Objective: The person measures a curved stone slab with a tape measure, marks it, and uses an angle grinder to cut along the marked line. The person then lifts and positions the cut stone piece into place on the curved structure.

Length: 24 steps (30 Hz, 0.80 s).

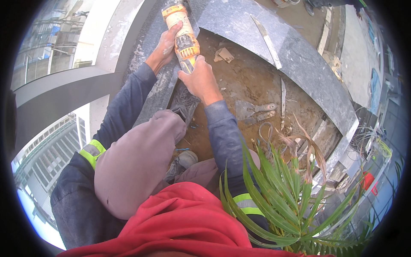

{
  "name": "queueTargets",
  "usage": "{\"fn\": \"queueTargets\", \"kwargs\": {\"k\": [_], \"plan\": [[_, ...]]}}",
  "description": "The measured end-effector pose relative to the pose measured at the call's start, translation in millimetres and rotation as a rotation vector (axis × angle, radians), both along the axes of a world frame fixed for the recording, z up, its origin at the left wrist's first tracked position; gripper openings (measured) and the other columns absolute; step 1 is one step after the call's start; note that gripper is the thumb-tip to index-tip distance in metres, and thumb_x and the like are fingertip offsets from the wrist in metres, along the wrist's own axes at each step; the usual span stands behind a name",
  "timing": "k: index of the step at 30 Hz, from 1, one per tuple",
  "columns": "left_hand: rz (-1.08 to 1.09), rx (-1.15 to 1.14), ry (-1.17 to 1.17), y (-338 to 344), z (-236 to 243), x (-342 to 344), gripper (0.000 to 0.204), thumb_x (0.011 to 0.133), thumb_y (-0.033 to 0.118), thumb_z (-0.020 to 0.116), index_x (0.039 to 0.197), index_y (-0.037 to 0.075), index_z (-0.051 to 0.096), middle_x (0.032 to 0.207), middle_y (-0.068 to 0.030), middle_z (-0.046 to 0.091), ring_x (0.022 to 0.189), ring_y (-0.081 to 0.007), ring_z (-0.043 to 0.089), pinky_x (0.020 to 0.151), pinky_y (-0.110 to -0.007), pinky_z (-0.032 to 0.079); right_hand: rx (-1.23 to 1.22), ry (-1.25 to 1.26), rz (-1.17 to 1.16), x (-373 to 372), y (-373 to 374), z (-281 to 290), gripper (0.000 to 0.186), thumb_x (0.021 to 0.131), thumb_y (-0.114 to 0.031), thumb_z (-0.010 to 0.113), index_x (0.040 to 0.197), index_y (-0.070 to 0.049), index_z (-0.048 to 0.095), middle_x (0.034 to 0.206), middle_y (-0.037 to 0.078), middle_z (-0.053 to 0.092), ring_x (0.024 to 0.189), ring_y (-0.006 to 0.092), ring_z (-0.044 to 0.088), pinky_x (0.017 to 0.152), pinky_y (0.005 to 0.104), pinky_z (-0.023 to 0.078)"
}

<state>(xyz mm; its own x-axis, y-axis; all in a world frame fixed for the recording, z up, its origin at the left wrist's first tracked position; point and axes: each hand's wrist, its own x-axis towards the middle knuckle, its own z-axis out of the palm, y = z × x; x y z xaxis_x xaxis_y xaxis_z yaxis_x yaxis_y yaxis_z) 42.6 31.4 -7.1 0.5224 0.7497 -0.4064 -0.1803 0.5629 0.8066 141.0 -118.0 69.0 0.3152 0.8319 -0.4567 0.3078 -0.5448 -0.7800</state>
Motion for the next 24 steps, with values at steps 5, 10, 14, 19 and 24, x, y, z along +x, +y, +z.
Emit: {"fn": "queueTargets", "kwargs": {"k": [5,10,14,19,24], "plan": [[-0.011,-0.01,-0.006,-2,0,0,0.046,0.1,0.038,0.067,0.122,-0.003,0.061,0.106,-0.0099,0.071,0.092,-0.0172,0.071,0.085,-0.033,0.058,-0.017,-0.005,0.01,1,-2,0,0.052,0.081,-0.02,0.084,0.11,0.012,0.055,0.103,0.035,0.07,0.101,0.0462,0.072,0.084,0.0479,0.057],[-0.006,-0.014,0.008,-4,-1,0,0.046,0.101,0.037,0.067,0.121,-0.003,0.061,0.105,-0.0096,0.071,0.092,-0.0172,0.071,0.085,-0.033,0.058,-0.019,0.029,-0.007,0,-6,-7,0.051,0.081,-0.019,0.083,0.111,0.012,0.055,0.104,0.035,0.07,0.101,0.0465,0.071,0.084,0.0481,0.057],[-0.011,-0.019,0.017,-6,0,-2,0.046,0.101,0.037,0.067,0.122,-0.003,0.061,0.104,-0.0094,0.071,0.092,-0.0172,0.071,0.084,-0.033,0.057,-0.026,0.054,-0.011,-1,-8,-7,0.052,0.081,-0.019,0.083,0.111,0.012,0.055,0.104,0.035,0.07,0.101,0.0466,0.071,0.084,0.0481,0.057],[-0.02,-0.028,0.007,-10,3,-1,0.045,0.101,0.037,0.066,0.122,-0.003,0.061,0.104,-0.0102,0.071,0.091,-0.0169,0.071,0.083,-0.033,0.058,-0.043,0.033,-0.006,-1,-11,-3,0.052,0.081,-0.019,0.083,0.112,0.012,0.055,0.105,0.035,0.07,0.102,0.0464,0.071,0.085,0.048,0.057],[-0.034,-0.012,0.014,-16,7,-2,0.045,0.102,0.037,0.065,0.122,-0.003,0.06,0.103,-0.011,0.071,0.091,-0.0172,0.072,0.082,-0.034,0.059,-0.034,0.045,-0.015,-1,-16,-4,0.051,0.082,-0.018,0.083,0.112,0.012,0.055,0.105,0.035,0.07,0.102,0.0463,0.071,0.085,0.0481,0.057]]}}
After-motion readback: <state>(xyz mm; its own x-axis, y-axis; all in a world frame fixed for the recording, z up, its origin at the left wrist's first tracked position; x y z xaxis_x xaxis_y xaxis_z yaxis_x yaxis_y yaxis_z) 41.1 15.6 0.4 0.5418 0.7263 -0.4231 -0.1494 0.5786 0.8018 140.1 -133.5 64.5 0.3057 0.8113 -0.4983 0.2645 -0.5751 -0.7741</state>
